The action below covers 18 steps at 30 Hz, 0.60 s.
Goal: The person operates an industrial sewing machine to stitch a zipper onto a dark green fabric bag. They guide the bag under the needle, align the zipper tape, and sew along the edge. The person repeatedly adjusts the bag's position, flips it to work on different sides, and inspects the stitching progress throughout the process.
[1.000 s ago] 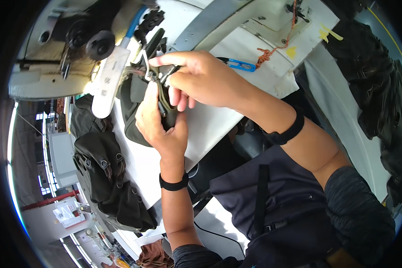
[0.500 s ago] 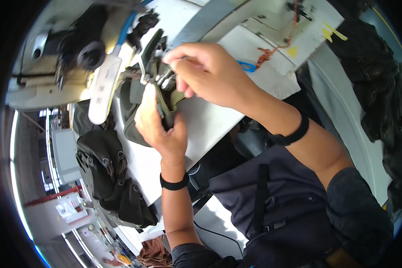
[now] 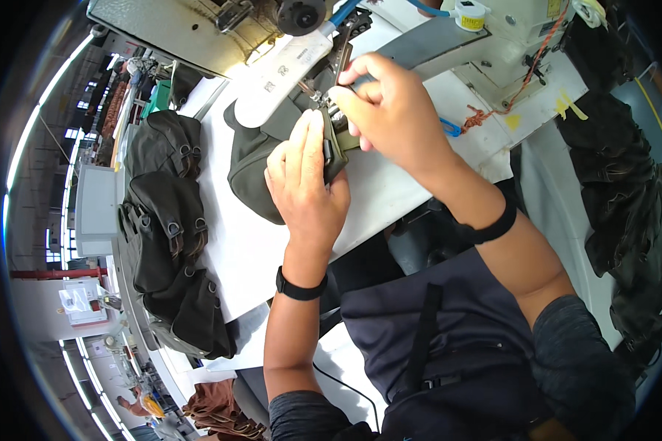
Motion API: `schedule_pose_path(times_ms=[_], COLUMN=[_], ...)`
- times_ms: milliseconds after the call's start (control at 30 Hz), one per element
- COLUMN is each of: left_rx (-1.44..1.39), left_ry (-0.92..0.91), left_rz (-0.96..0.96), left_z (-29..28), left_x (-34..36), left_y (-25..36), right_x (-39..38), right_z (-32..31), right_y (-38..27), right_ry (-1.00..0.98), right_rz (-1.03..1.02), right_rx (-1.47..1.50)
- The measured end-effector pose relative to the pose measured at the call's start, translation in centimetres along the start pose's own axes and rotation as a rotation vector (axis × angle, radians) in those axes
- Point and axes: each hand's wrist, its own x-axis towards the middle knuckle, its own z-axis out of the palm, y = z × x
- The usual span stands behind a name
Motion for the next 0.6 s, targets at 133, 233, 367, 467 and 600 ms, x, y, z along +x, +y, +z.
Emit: schedule_pose_path(times_ms=[133, 233, 367, 467, 600], left_rx=[-0.029, -0.068, -0.067, -0.031, -0.011], left_ry=[-0.067, -0.055, -0.083, -0.146, -0.215], left_rz=[-0.033, 0.009, 0.074, 0.079, 0.015], left_z=[-1.3, -1.4, -2.4, -2.9, -3.6], left_x=[0.2, -0.3, -1.1, -1.1, 0.0], left_y=[1.0, 0.5, -0.1, -0.1, 0.9], right_x=[-2.2, -4.2, -5.2, -5.3, -5.0], right_z=[-0.7, -0.6, -0.1, 0.2, -0.5], right_y=[3.7, 4.0, 4.2, 3.8, 2.8], right_ry=[0.159, 0.015, -0.118, -0.115, -0.146], right_rz=[-0.203, -0.253, -0.089, 0.038, 0.087], right_rx=[-0.063, -0.093, 0.073, 0.225, 0.24])
